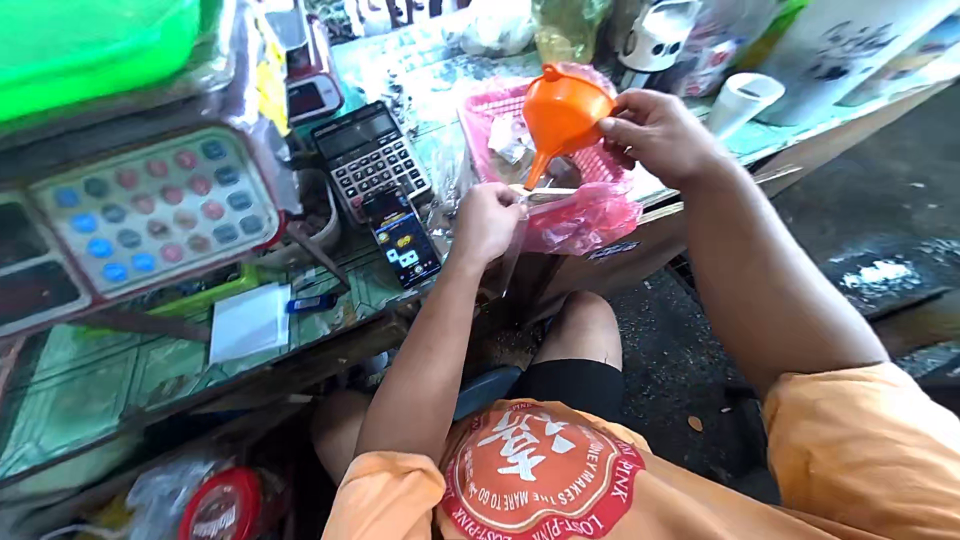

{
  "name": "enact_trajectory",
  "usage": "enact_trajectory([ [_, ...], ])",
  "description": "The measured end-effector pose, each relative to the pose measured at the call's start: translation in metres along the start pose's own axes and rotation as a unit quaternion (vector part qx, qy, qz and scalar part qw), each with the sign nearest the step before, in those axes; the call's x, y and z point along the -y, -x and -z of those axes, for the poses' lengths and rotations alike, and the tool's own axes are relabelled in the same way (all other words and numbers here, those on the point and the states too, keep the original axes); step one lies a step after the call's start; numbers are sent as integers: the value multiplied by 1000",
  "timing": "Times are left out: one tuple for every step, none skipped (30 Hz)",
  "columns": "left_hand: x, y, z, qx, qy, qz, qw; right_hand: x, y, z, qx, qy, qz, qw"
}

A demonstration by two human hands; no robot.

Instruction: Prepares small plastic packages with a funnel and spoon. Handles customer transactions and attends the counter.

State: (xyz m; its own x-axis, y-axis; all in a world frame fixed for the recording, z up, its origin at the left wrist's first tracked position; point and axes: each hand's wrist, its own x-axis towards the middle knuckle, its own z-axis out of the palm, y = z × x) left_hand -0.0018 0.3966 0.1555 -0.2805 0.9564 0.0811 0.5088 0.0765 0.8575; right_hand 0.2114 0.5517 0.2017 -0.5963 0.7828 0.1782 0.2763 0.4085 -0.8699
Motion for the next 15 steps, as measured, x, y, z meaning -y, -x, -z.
enact_trajectory([
  [0, -1, 1, -7, 12, 5, 1000, -4, -4, 1, -10, 27, -17, 999],
  [0, 0, 2, -11, 19, 11, 1000, -9, -9, 1, -17, 65, -34, 997],
  [0, 2, 2, -16, 23, 15, 999, -13, -13, -1, -22, 106, -49, 993],
  [1, 7, 1, -19, 27, 15, 999, -19, -13, -3, -22, 143, -59, 988],
  [2, 15, -1, -20, 29, 6, 999, -25, -11, -8, -19, 172, -63, 983],
  [2, 16, -2, -25, 29, 0, 999, -27, -11, -11, -15, 196, -63, 979],
  [1, 11, 0, -29, 29, -6, 999, -26, -15, -13, -14, 213, -60, 975],
  [-1, 8, 4, -31, 35, -10, 999, -25, -20, -16, -10, 225, -57, 973],
  [-5, 10, 7, -29, 43, -11, 999, -22, -22, -18, 1, 235, -59, 970],
  [-9, 18, 10, -27, 50, -12, 998, -18, -21, -20, 17, 249, -64, 966],
  [-15, 27, 15, -25, 56, -21, 998, -11, -17, -21, 22, 268, -67, 961],
  [-20, 35, 22, -23, 61, -42, 997, -2, -13, -21, 14, 284, -64, 956],
  [-24, 43, 29, -24, 66, -75, 995, 7, -7, -21, -1, 283, -52, 958],
  [-26, 50, 36, -25, 66, -111, 991, 16, 1, -22, -10, 262, -27, 965],
  [-28, 56, 42, -31, 59, -145, 987, 23, 12, -24, -2, 222, 10, 975],
])
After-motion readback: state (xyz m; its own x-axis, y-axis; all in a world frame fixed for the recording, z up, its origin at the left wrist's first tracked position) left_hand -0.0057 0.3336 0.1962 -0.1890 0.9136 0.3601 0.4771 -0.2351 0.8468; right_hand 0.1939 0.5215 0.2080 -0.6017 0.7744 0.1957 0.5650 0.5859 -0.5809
